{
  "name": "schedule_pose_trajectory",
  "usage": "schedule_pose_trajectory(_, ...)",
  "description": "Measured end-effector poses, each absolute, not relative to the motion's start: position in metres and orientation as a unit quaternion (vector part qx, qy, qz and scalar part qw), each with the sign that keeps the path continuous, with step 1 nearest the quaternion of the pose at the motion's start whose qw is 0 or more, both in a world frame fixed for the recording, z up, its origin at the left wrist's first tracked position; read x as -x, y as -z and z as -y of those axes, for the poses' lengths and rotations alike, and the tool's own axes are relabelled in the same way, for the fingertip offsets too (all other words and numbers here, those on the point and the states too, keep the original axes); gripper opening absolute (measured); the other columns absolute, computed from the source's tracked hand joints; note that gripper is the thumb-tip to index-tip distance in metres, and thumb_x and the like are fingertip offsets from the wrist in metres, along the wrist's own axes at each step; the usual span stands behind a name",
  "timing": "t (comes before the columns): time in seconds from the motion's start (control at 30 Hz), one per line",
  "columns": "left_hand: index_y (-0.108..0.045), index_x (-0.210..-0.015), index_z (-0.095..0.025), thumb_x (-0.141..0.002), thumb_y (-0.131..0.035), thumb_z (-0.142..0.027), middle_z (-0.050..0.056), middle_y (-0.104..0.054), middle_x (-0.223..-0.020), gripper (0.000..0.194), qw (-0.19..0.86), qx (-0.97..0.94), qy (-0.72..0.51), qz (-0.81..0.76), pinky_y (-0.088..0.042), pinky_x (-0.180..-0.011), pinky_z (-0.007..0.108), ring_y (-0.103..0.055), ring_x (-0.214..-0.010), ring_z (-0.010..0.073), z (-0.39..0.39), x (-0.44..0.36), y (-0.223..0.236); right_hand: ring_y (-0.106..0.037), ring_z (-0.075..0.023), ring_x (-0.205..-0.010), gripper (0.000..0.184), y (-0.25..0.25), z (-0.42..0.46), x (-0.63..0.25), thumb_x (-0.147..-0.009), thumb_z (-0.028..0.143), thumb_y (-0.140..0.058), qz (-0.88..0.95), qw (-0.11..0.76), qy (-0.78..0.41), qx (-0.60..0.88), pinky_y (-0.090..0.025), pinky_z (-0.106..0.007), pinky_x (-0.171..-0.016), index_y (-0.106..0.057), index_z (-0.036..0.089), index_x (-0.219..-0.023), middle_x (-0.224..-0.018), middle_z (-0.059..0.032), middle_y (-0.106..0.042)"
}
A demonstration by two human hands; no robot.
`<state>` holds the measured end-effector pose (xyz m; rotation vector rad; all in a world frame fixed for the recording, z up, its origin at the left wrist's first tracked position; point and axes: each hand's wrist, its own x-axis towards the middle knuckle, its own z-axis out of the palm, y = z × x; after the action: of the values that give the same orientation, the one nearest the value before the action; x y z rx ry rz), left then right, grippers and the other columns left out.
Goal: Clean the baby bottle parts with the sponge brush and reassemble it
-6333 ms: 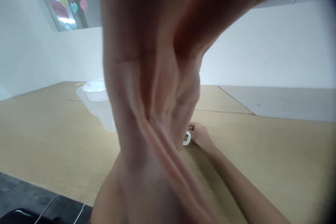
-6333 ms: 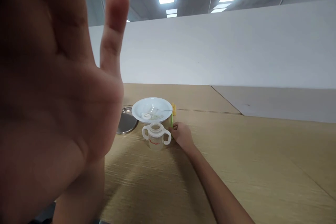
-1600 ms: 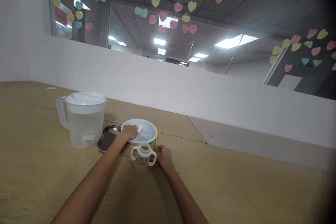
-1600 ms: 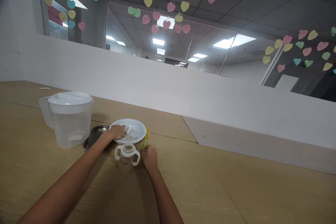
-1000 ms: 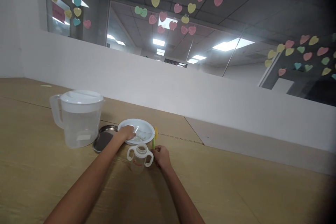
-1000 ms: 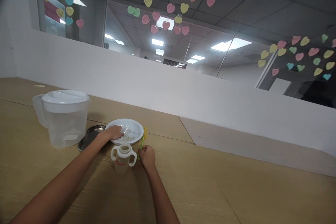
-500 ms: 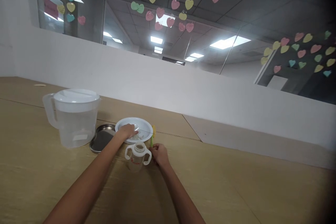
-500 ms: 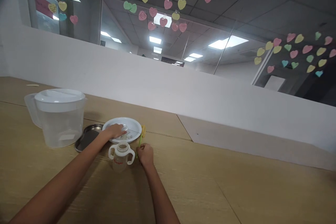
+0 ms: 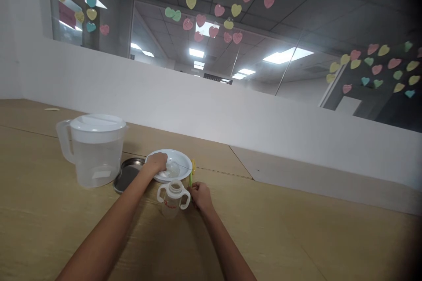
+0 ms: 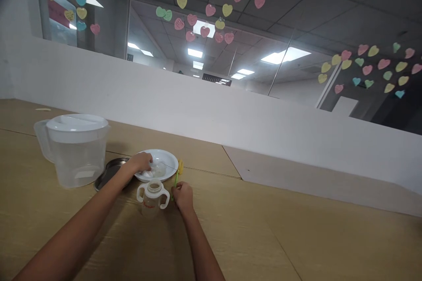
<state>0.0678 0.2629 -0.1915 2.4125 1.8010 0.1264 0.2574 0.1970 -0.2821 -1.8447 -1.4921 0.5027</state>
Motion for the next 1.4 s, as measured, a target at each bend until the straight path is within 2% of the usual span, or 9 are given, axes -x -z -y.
schedule_pose_trajectory(0.17, -0.067, -0.092, -0.012, -0.073, -0.048, -0.012, 0.017, -0.066, -0.101, 0.026, 0.058, -0.794, -0.078, -0.600, -0.047, -0.078, 0.031, -0.062, -0.093, 0.0235, -0.256, -0.066, 0.179, -0.050, -0.0077, -0.047, 0.017, 0.282, -0.194, -0.257, -0.072, 0.023, -0.051, 0.567, 0.373, -0.193, 0.709, -0.032, -0.016, -0.048, -0.063, 0.011, -0.076, -0.053, 0.0001, -0.058)
schedule_pose_trajectory(0.27, -0.065, -0.097, -0.010, -0.076, -0.043, -0.012, 0.019, -0.065, -0.104, 0.031, 0.054, -0.789, -0.112, -0.601, -0.045, -0.080, 0.033, -0.061, -0.097, 0.0256, -0.252, -0.061, 0.170, -0.053, -0.0092, -0.050, 0.020, 0.282, -0.194, -0.258, -0.076, 0.025, -0.047, 0.553, 0.399, -0.183, 0.708, -0.033, -0.017, -0.048, -0.061, 0.011, -0.078, -0.057, -0.0020, -0.059)
schedule_pose_trajectory(0.33, -0.062, -0.105, -0.012, -0.078, -0.038, -0.013, 0.015, -0.064, -0.107, 0.036, 0.054, -0.791, -0.144, -0.592, -0.044, -0.082, 0.031, -0.059, -0.098, 0.0237, -0.249, -0.055, 0.162, -0.056, -0.0111, -0.057, 0.024, 0.278, -0.194, -0.259, -0.078, 0.027, -0.044, 0.541, 0.418, -0.172, 0.709, -0.035, -0.017, -0.050, -0.060, 0.010, -0.084, -0.065, -0.0050, -0.062)
schedule_pose_trajectory(0.47, -0.053, -0.121, -0.019, -0.079, -0.031, -0.014, 0.005, -0.068, -0.097, 0.047, 0.079, -0.806, -0.217, -0.545, -0.043, -0.077, 0.024, -0.062, -0.084, 0.0159, -0.241, -0.048, 0.148, -0.057, -0.0127, -0.070, 0.033, 0.262, -0.189, -0.259, -0.082, 0.029, -0.037, 0.511, 0.532, -0.126, 0.664, -0.039, -0.019, -0.059, -0.047, 0.011, -0.107, -0.086, -0.0089, -0.063)
schedule_pose_trajectory(0.57, -0.059, -0.112, -0.018, -0.077, -0.030, -0.017, 0.003, -0.068, -0.081, 0.045, 0.122, -0.800, -0.313, -0.496, -0.043, -0.069, 0.024, -0.061, -0.069, 0.0149, -0.234, -0.050, 0.140, -0.049, -0.0110, -0.059, 0.037, 0.247, -0.178, -0.252, -0.082, 0.035, -0.035, 0.516, 0.606, -0.076, 0.600, -0.036, -0.020, -0.056, -0.040, 0.014, -0.112, -0.078, -0.0030, -0.057)
schedule_pose_trajectory(0.7, -0.062, -0.099, -0.018, -0.080, -0.029, -0.021, 0.001, -0.061, -0.062, 0.038, 0.141, -0.781, -0.406, -0.454, -0.041, -0.063, 0.024, -0.057, -0.061, 0.0144, -0.224, -0.060, 0.132, -0.046, -0.0110, -0.060, 0.029, 0.237, -0.162, -0.239, -0.080, 0.030, -0.033, 0.603, 0.583, -0.044, 0.543, -0.036, -0.020, -0.060, -0.042, 0.016, -0.105, -0.069, 0.0017, -0.049)
schedule_pose_trajectory(0.93, -0.058, -0.088, -0.016, -0.083, -0.039, -0.032, 0.001, -0.060, -0.069, 0.025, 0.119, -0.799, -0.414, -0.421, -0.036, -0.060, 0.024, -0.054, -0.065, 0.0141, -0.207, -0.071, 0.124, -0.046, -0.0121, -0.055, 0.032, 0.240, -0.154, -0.232, -0.078, 0.026, -0.031, 0.660, 0.526, -0.072, 0.532, -0.029, -0.021, -0.052, -0.043, 0.015, -0.105, -0.064, 0.0022, -0.049)
schedule_pose_trajectory(1.1, -0.056, -0.093, -0.018, -0.086, -0.034, -0.039, -0.001, -0.057, -0.066, 0.031, 0.141, -0.829, -0.389, -0.377, -0.035, -0.059, 0.023, -0.049, -0.061, 0.0129, -0.201, -0.070, 0.123, -0.044, -0.0121, -0.051, 0.038, 0.242, -0.155, -0.232, -0.076, 0.023, -0.028, 0.663, 0.511, -0.084, 0.541, -0.027, -0.021, -0.050, -0.044, 0.014, -0.110, -0.060, 0.0022, -0.049)
schedule_pose_trajectory(1.4, -0.055, -0.071, -0.016, -0.088, -0.028, -0.037, 0.001, -0.059, -0.072, 0.039, 0.156, -0.824, -0.437, -0.325, -0.038, -0.065, 0.024, -0.053, -0.069, 0.0136, -0.203, -0.071, 0.120, -0.041, -0.0114, -0.045, 0.041, 0.246, -0.159, -0.241, -0.075, 0.022, -0.028, 0.679, 0.497, -0.004, 0.540, -0.027, -0.020, -0.046, -0.051, 0.012, -0.107, -0.056, 0.0020, -0.050)
